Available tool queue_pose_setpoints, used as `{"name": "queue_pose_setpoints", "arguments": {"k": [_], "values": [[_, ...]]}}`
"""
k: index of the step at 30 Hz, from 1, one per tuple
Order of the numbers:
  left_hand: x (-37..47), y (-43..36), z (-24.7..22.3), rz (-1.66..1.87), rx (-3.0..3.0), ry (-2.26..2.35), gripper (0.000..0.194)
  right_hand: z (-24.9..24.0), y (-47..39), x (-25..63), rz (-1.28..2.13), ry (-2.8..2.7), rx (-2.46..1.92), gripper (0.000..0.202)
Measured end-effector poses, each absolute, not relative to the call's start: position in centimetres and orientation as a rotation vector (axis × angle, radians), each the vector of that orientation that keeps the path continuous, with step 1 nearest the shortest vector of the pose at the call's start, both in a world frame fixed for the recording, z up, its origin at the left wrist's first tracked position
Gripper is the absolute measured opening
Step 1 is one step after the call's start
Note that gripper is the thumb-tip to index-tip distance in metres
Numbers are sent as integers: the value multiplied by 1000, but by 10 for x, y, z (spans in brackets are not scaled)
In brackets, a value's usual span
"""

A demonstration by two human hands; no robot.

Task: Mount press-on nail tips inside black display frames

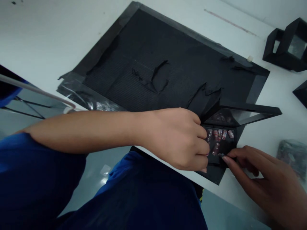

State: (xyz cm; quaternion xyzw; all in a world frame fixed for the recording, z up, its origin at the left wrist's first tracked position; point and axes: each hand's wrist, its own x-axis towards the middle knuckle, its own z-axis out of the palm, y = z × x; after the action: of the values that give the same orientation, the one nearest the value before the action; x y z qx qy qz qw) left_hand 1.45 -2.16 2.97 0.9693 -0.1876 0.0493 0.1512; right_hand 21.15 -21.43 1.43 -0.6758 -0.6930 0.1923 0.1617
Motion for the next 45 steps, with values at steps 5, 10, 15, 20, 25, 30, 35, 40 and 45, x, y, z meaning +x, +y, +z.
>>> {"name": "queue_pose_setpoints", "arguments": {"k": [5,10,15,20,25,30,35,40,45], "values": [[15,-23,30,120,2756,-513,38,13,-212,208,445,-1977,-2022,26],[11,-23,25,342,2783,-531,34,10,-209,197,368,-1939,-2088,34],[7,-22,19,482,2808,-560,33,15,-212,196,608,-1754,-2066,25],[7,-21,15,517,2811,-553,33,17,-214,196,736,-1652,-2066,24],[10,-22,16,225,2828,-450,36,16,-214,198,739,-1645,-2061,25],[9,-21,15,316,2871,-417,32,14,-214,201,621,-1717,-2064,26],[11,-22,21,208,2944,-356,27,11,-212,201,575,-1877,-1975,27],[13,-23,26,110,2926,-324,24,12,-212,202,508,-1949,-1954,29],[10,-23,19,214,2907,-386,19,12,-213,202,443,-1854,-2047,28]]}}
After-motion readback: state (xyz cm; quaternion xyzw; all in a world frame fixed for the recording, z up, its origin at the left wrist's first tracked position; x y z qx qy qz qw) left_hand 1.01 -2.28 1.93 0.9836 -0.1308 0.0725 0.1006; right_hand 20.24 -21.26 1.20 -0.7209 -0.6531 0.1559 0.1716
